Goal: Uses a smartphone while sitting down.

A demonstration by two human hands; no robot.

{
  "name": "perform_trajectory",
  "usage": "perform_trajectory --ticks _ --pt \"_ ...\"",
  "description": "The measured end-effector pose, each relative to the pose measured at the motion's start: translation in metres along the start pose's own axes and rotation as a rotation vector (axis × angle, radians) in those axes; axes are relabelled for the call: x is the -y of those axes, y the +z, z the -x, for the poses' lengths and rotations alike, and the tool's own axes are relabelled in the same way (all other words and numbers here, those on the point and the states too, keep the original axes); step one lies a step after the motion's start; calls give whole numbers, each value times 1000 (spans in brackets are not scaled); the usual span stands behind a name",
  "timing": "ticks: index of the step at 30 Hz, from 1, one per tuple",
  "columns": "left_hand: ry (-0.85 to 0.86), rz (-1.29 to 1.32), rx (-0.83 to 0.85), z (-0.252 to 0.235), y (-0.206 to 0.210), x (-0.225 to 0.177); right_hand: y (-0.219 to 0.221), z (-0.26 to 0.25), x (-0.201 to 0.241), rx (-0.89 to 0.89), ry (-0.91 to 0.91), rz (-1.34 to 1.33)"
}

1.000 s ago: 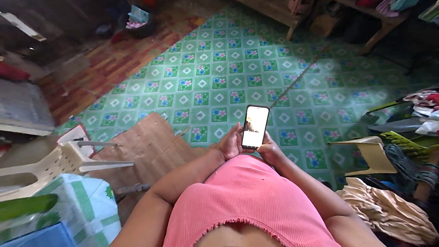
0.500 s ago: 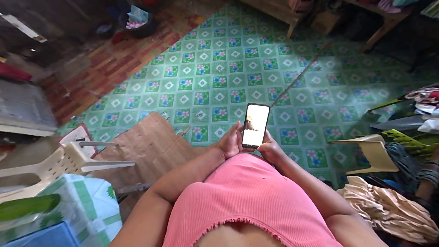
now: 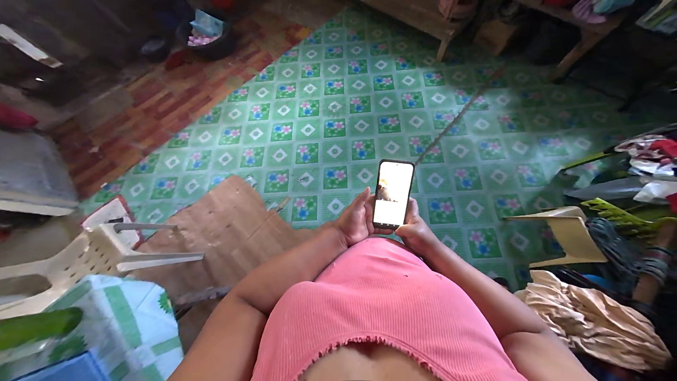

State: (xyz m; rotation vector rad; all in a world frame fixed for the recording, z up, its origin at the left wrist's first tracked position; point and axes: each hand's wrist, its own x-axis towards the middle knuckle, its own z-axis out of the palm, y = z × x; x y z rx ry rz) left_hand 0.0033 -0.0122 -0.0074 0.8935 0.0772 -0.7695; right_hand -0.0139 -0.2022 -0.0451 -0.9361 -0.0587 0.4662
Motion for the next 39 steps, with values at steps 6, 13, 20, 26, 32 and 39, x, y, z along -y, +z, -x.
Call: perform_trajectory --ticks 6,13,20,26,32,39 --pt "25 12 -3 -3 3 3 0 1 5 -19 30 -17" --pt "12 32 -16 -5 5 5 -3 2 7 -51 48 52" --pt "2 31 -29 -4 10 5 -8 3 5 -31 36 92" --pt "29 23 -33 -1 9 5 -8 0 3 -43 59 117" --pt "50 27 -33 3 3 4 -5 -4 3 9 55 87" --pt "62 34 -23 8 -2 0 -6 -7 -3 120 38 -40"
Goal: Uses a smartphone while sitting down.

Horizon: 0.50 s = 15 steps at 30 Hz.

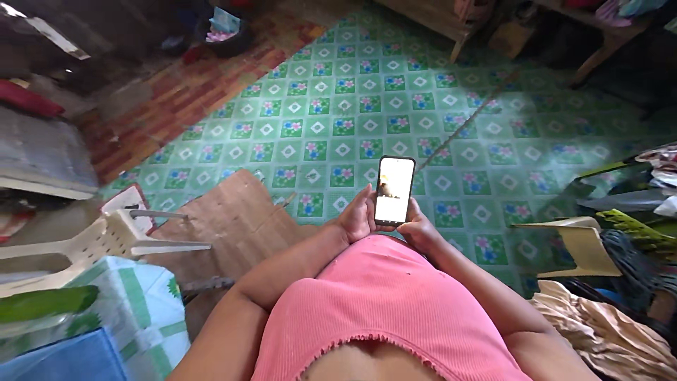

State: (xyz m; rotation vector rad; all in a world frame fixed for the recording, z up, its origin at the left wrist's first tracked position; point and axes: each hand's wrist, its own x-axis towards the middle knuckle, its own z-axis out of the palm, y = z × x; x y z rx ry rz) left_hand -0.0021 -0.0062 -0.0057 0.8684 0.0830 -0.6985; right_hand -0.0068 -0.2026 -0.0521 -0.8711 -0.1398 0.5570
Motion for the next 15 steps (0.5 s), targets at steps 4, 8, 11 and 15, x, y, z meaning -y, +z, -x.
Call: perform_trajectory --ticks 4,8,11,15 --pt "10 5 -17 3 0 -1 6 -1 1 29 28 -9" --pt "24 -7 -32 4 1 -3 18 -2 6 -45 57 90" --pt "18 -6 -25 4 -2 -3 18 -2 5 -63 59 217" --pt "-1 -13 -49 4 -3 -4 20 -3 6 -88 77 227"
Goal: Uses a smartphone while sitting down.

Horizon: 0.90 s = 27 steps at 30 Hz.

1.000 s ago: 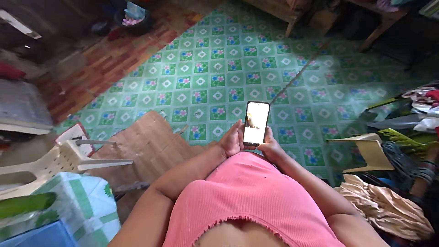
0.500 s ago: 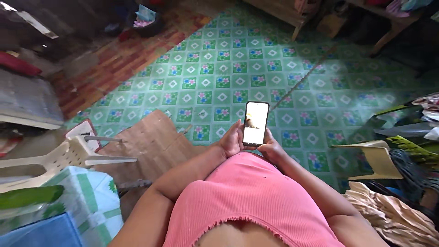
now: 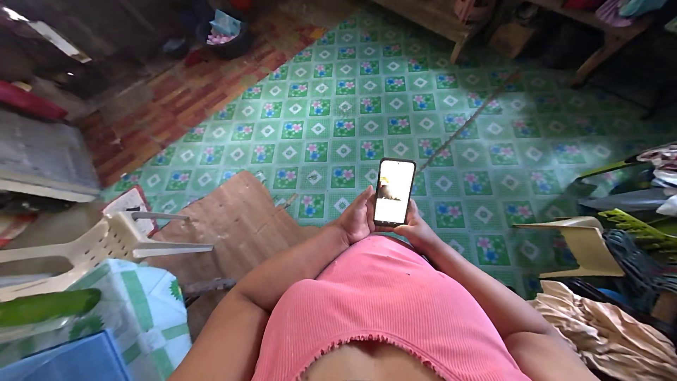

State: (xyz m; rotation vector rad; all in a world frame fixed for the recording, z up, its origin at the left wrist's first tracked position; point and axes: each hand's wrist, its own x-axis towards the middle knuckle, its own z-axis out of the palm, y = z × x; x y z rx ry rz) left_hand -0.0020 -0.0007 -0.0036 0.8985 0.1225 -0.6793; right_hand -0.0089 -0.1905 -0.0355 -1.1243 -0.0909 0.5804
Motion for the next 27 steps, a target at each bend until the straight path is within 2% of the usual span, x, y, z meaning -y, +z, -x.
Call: perform_trajectory --ticks 6,11,21,27 --pt "-1 4 14 0 -4 0 -3 -2 -4 -6 -1 87" --pt "10 12 1 2 -4 1 1 -1 0 23 -10 -18" --pt "3 31 -2 3 -3 1 1 -2 -1 1 3 -6" --pt "-3 31 -8 3 -2 2 -1 -1 -2 55 -8 -67"
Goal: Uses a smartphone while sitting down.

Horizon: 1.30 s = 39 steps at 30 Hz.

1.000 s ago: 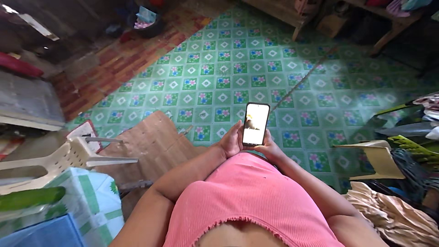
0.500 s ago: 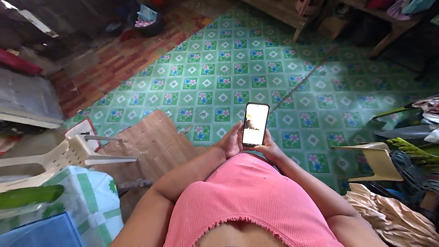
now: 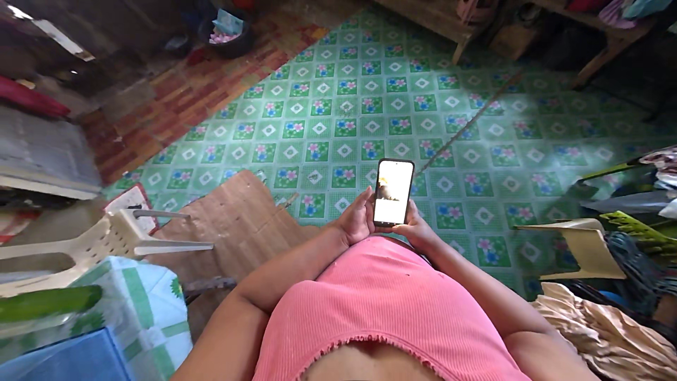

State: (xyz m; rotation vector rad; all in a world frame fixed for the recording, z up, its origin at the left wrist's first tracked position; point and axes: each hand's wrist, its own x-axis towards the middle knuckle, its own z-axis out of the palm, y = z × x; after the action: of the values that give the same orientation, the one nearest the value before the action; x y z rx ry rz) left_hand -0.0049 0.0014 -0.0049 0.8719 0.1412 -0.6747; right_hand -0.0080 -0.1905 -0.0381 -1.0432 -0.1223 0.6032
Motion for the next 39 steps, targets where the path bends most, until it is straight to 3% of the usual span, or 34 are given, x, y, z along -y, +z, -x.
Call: perform_trajectory --ticks 39 --pt "7 -9 14 -3 -4 -2 -5 -6 -2 -14 12 45"
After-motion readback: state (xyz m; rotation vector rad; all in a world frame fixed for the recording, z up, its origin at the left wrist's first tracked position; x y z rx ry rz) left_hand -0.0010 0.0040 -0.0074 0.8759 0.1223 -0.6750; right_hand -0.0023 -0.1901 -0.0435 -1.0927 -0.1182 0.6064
